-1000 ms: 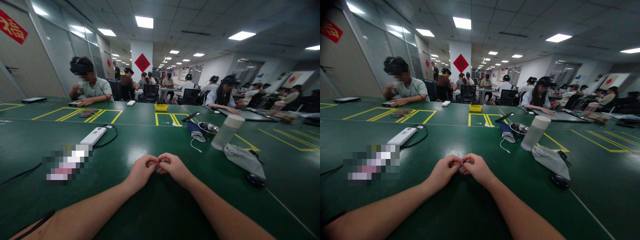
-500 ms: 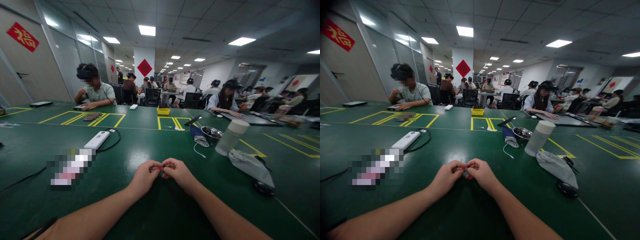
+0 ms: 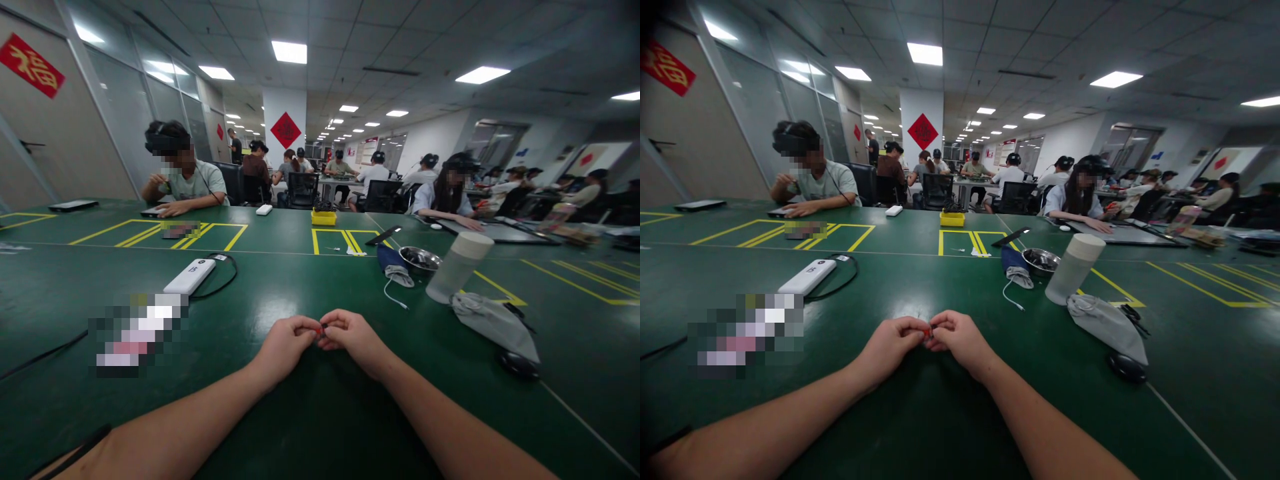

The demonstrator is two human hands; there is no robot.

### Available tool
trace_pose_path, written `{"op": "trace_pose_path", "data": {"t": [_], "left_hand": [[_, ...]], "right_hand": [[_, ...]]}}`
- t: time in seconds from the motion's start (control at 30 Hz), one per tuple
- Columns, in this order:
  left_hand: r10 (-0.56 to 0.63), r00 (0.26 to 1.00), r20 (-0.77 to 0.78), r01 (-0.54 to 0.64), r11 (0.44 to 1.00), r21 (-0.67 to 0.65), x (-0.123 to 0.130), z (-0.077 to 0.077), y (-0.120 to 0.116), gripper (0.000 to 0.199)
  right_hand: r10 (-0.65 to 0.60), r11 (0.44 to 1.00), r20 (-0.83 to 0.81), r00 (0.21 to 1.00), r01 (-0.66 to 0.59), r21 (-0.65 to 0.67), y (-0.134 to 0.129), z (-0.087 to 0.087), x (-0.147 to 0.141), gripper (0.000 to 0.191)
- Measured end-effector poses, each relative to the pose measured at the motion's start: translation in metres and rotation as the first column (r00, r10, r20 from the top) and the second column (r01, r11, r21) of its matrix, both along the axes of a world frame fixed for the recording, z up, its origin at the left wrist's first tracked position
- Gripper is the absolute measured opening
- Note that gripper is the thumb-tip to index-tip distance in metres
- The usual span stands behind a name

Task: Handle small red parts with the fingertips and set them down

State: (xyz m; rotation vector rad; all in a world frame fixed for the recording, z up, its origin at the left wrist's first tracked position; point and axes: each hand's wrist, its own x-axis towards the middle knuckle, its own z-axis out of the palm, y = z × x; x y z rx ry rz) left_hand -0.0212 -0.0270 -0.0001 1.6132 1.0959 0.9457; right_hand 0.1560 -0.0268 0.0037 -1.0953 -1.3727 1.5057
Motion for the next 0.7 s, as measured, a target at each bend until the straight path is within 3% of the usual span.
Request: {"op": "trace_pose_path", "data": {"t": [0.17, 0.37, 0.7], "left_hand": [[-0.016, 0.998, 0.053, 0.017, 0.999, -0.028, 0.0018, 0.0066, -0.0032, 0.020], [-0.011, 0.996, 0.087, 0.016, 0.999, -0.051, 0.0028, 0.0024, -0.0025, 0.019], [0.091, 0.994, 0.059, -0.088, 0.995, -0.053, 0.0007, 0.0056, -0.0029, 0.017]], "right_hand": [[-0.015, 1.000, -0.033, 0.999, 0.014, -0.023, 0.0006, 0.0008, 0.0003, 0.019], [-0.008, 1.000, -0.055, 0.998, 0.006, -0.028, 0.0017, -0.0005, 0.0014, 0.021], [0.018, 0.998, -0.144, 0.989, -0.026, -0.052, -0.0007, 0.0021, 0.0030, 0.030]]}}
